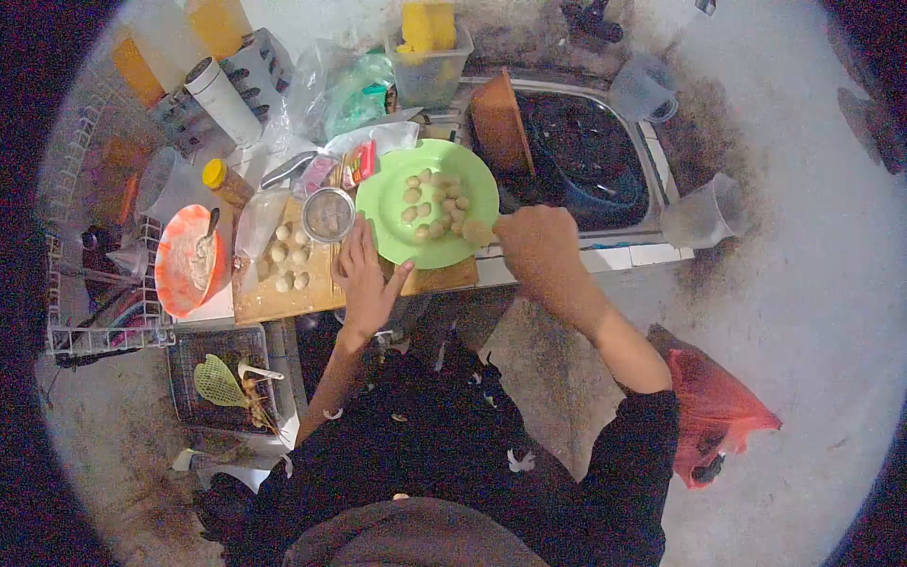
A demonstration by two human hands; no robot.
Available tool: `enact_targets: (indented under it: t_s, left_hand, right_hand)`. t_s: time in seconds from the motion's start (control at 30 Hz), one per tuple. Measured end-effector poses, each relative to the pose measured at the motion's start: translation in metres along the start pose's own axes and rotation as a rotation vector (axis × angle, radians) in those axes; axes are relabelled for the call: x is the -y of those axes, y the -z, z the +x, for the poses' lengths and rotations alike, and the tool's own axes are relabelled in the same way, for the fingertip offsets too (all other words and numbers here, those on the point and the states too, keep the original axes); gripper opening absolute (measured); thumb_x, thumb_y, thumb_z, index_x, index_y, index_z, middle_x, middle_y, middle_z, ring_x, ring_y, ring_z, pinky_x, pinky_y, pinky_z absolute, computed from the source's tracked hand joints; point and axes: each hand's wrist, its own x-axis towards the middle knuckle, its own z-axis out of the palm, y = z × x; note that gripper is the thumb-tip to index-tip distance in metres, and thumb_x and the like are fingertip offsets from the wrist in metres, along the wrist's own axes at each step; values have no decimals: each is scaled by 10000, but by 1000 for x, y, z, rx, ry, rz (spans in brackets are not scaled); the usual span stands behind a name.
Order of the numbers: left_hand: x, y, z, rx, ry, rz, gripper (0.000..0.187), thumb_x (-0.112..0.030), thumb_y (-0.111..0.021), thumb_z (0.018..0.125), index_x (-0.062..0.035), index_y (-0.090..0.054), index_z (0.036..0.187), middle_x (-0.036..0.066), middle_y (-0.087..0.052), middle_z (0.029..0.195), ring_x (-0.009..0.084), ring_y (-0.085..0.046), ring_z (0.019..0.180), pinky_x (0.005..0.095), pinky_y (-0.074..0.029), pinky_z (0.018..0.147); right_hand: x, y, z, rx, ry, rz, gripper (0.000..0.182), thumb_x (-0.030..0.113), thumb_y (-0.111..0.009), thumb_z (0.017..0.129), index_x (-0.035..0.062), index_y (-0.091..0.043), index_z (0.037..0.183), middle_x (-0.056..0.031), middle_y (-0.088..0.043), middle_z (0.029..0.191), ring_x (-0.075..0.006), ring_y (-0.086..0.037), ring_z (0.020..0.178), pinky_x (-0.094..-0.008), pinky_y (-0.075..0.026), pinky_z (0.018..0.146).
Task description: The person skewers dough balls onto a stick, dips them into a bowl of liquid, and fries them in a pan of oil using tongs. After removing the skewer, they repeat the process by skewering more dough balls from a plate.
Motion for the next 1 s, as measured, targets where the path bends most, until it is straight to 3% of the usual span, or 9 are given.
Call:
enact_targets:
  t_s: [0.2, 0.33, 1.0]
  left_hand:
    - [0, 1, 1, -1, 6, -22, 808, -455, -513, 813, 44, -161, 1341, 167, -143, 1416, 322, -155, 1280, 492, -74, 998]
    - [1, -1, 0, 12, 14, 0, 813, -456, -517, 810, 43, -159, 1342, 167, -140, 1418, 321, -156, 1279, 482, -72, 1002]
    - [0, 1, 0, -4, 10, 8, 829, -475, -514, 804, 36, -149, 1346, 171, -156, 1414, 300, -172, 1276, 465, -87, 999]
  right_hand:
    - [-23, 14, -13, -132, -110, 202, 263, 107, -500, 741, 219, -686, 890, -93, -634, 694, -264, -623, 625, -374, -498, 553]
    - [-25, 13, -2, -114, -173, 168, 267, 106, -487, 746, 214, -685, 888, -92, -636, 713, -261, -622, 636, -372, -497, 558]
    - [-21, -3, 35, -175, -96, 0, 196, 133, -561, 710, 213, -695, 828, -91, -628, 659, -250, -633, 612, -359, -496, 527]
